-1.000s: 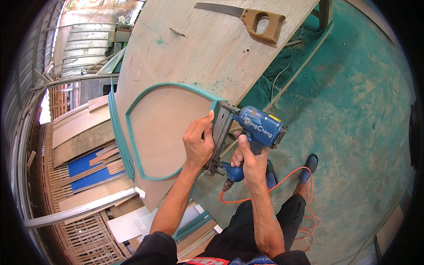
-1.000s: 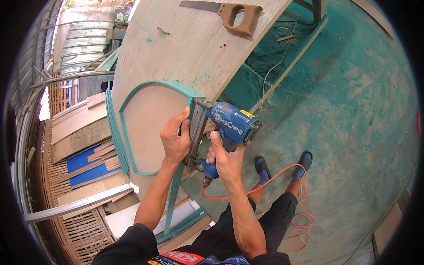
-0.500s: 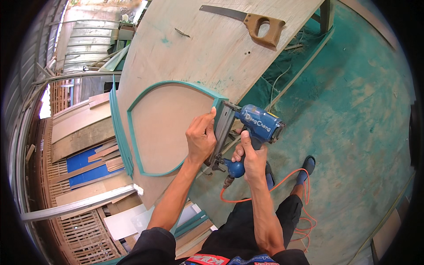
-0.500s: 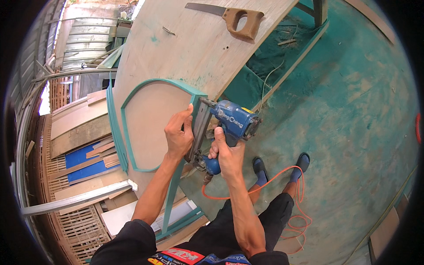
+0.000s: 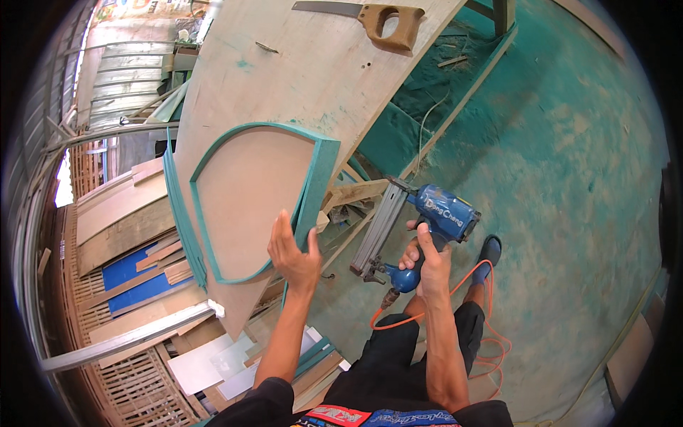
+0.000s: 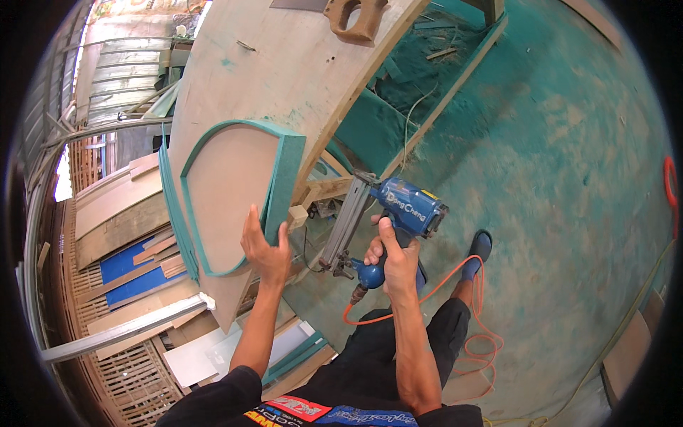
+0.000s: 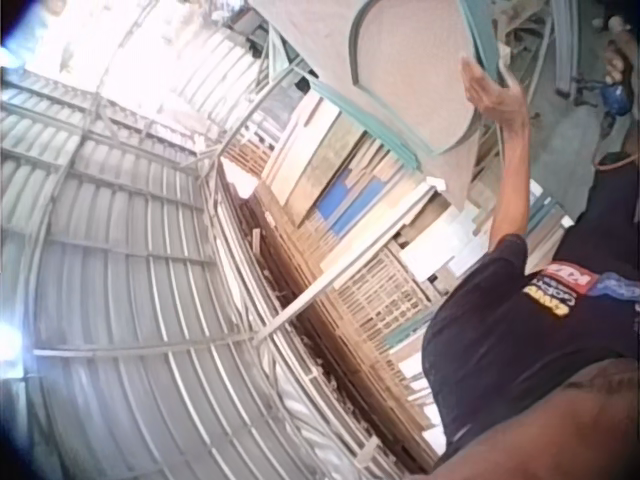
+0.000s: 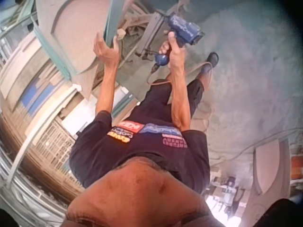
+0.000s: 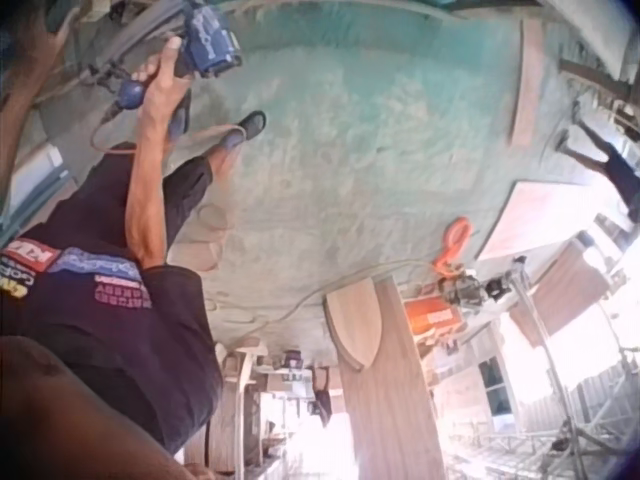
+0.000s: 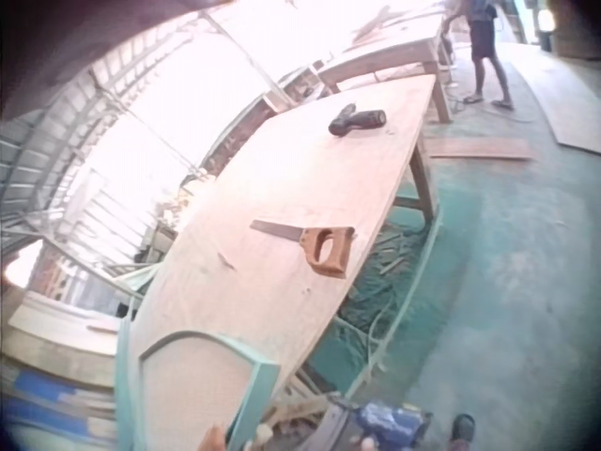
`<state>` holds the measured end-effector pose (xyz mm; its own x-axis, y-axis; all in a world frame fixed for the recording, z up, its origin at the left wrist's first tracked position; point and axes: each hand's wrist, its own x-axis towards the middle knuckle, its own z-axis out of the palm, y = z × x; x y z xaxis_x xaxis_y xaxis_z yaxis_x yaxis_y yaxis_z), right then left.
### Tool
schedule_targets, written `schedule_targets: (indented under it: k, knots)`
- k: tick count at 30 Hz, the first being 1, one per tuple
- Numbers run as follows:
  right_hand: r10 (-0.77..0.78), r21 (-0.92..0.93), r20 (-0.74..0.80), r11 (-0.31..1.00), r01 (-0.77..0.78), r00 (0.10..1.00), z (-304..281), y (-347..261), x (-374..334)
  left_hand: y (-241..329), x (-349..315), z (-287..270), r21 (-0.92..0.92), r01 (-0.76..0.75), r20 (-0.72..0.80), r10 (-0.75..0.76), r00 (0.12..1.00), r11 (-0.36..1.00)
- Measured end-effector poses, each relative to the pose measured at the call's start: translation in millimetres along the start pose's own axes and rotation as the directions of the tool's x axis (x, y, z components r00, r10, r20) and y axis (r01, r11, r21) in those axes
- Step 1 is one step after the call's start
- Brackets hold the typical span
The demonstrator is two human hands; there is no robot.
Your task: The person cleans a wooden board, aligns a curved green frame piece onto it, and secures the frame with a pneumatic nailer.
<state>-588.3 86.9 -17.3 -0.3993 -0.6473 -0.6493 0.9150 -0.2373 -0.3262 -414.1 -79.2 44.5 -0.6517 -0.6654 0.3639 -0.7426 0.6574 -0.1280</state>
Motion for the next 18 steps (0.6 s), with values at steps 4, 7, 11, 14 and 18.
schedule_targets:
  k: [4,7,11,14,18]
  knots:
    - [0.036,-0.013,0.090,0.999,-0.035,0.995,-1.1,7.0,-8.4,-28.2,-27.4,-9.4,0.057,-0.109,0.041,0.106,0.993,0.992]
    - [0.013,-0.082,0.151,0.997,0.000,0.988,3.1,23.9,-8.1,-33.9,-24.1,-9.3,0.026,-0.168,0.103,0.165,0.981,0.985]
    - [-0.037,-0.128,0.178,0.990,0.061,0.983,3.7,46.2,-11.6,-41.7,-25.8,-7.0,-0.020,-0.233,0.067,0.234,0.970,0.972]
    - [-0.032,-0.109,0.139,0.993,0.048,0.990,1.9,57.4,-22.9,-45.5,-26.6,-5.0,-0.082,-0.221,0.049,0.226,0.973,0.972]
    - [-0.060,-0.141,0.122,0.987,0.077,0.991,-7.7,70.4,-32.3,-52.7,-25.9,0.3,-0.161,-0.239,0.019,0.245,0.969,0.958]
